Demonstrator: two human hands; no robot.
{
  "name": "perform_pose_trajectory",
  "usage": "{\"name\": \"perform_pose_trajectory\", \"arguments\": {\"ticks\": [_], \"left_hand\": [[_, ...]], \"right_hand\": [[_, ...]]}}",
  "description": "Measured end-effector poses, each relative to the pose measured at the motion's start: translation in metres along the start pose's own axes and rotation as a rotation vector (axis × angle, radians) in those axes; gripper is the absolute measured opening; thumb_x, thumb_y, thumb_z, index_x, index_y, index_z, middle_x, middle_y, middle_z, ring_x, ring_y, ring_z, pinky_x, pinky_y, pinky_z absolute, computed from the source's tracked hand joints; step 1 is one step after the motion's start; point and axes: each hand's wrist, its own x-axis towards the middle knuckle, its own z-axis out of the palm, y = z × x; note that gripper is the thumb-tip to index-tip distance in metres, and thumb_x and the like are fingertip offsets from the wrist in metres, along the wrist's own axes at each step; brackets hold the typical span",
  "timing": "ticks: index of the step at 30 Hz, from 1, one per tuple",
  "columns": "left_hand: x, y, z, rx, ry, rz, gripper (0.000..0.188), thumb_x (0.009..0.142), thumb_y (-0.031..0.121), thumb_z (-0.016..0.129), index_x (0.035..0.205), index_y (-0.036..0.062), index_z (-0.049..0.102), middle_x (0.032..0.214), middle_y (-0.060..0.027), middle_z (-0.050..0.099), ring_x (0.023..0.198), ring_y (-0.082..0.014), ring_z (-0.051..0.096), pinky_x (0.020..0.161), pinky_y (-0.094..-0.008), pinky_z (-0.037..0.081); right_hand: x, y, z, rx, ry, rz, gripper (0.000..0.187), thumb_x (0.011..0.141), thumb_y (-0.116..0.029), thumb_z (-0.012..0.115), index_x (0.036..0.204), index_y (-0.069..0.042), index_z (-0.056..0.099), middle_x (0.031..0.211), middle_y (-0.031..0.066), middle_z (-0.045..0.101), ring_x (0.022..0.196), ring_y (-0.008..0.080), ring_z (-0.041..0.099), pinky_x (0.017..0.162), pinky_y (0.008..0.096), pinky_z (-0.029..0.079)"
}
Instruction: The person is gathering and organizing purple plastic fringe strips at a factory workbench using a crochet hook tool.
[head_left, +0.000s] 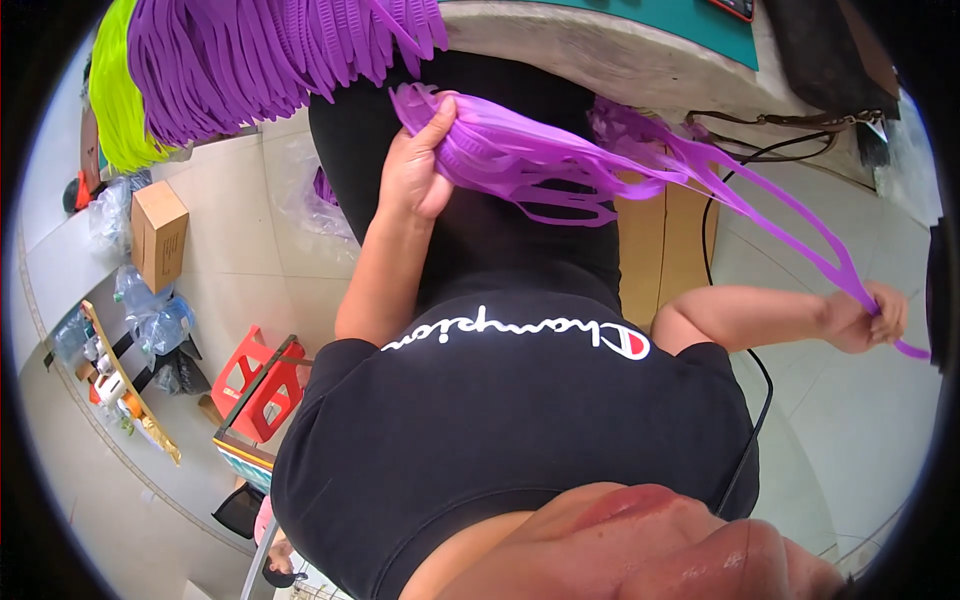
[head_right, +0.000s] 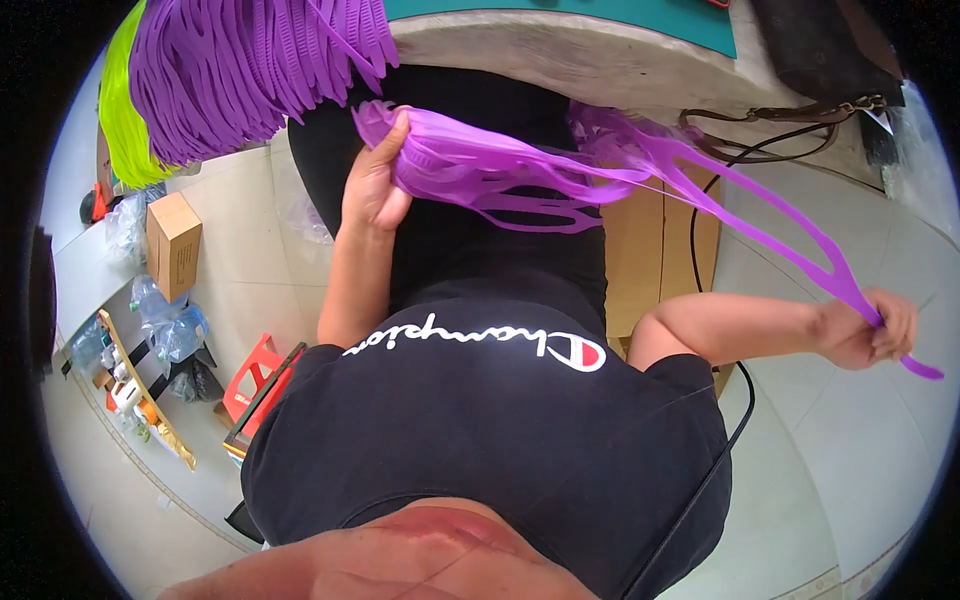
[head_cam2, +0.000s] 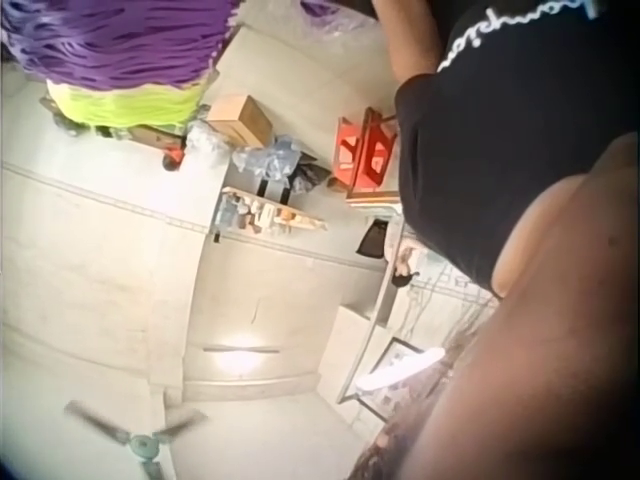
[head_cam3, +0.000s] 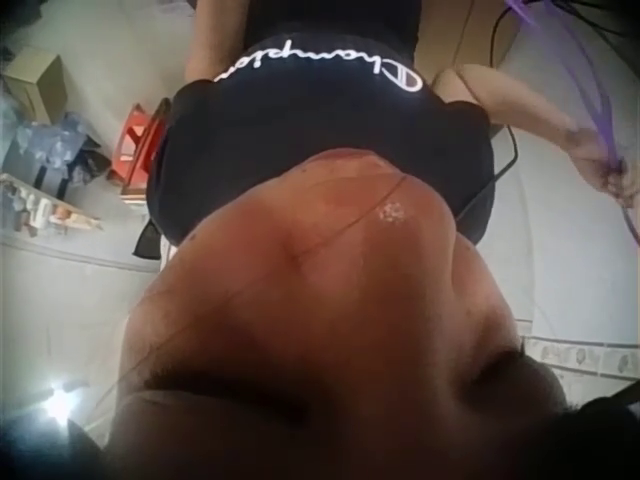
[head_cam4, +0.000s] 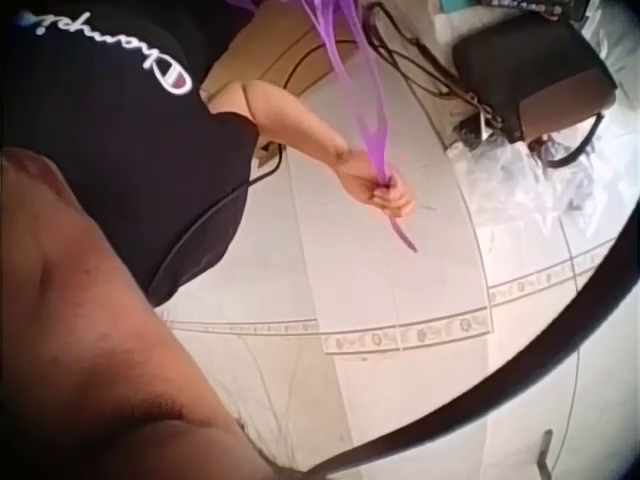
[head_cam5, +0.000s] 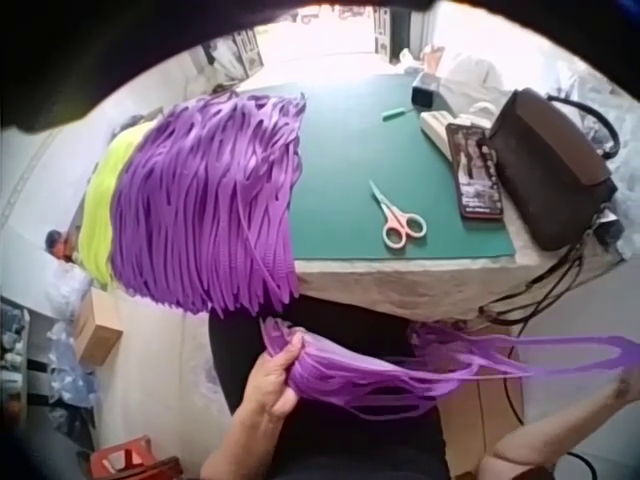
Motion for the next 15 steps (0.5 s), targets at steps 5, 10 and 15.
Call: {"name": "perform_pose_trajectory", "arguments": {"ticks": [5, 10, 15], "left_hand": [[-0.016, 0.033, -0.024, -0.025, 0.032, 0.118, 0.018, 0.091, 0.014, 0.063, 0.106, 0.0042, 0.06, 0.099, -0.0058, 0.065, 0.092, -0.0179, 0.064, 0.086, -0.0351, 0.052], [-0.03, 0.106, -0.093, -0.05, 0.017, 0.341, 0.03, 0.098, 0.026, 0.052, 0.118, 0.0048, 0.056, 0.112, -0.011, 0.063, 0.105, -0.0237, 0.06, 0.098, -0.0428, 0.047], [-0.055, 0.119, -0.1, -0.093, 0.042, 0.306, 0.039, 0.098, 0.03, 0.052, 0.126, 0.0027, 0.05, 0.119, -0.0116, 0.059, 0.112, -0.0244, 0.056, 0.101, -0.0442, 0.043]], "right_hand": [[0.044, -0.12, -0.021, -0.023, 0.077, -0.272, 0.013, 0.078, 0.003, 0.048, 0.07, -0.007, 0.047, 0.064, 0.0028, 0.047, 0.053, 0.0134, 0.041, 0.049, 0.0266, 0.035], [0.09, -0.22, -0.046, -0.277, 0.195, -0.379, 0.009, 0.082, -0.002, 0.048, 0.074, -0.006, 0.045, 0.064, 0.0034, 0.045, 0.051, 0.0132, 0.036, 0.046, 0.0272, 0.03], [0.072, -0.106, -0.011, -0.42, 0.131, -0.163, 0.015, 0.09, -0.009, 0.046, 0.075, -0.005, 0.05, 0.068, 0.0047, 0.047, 0.053, 0.0144, 0.038, 0.05, 0.0277, 0.033]]}}
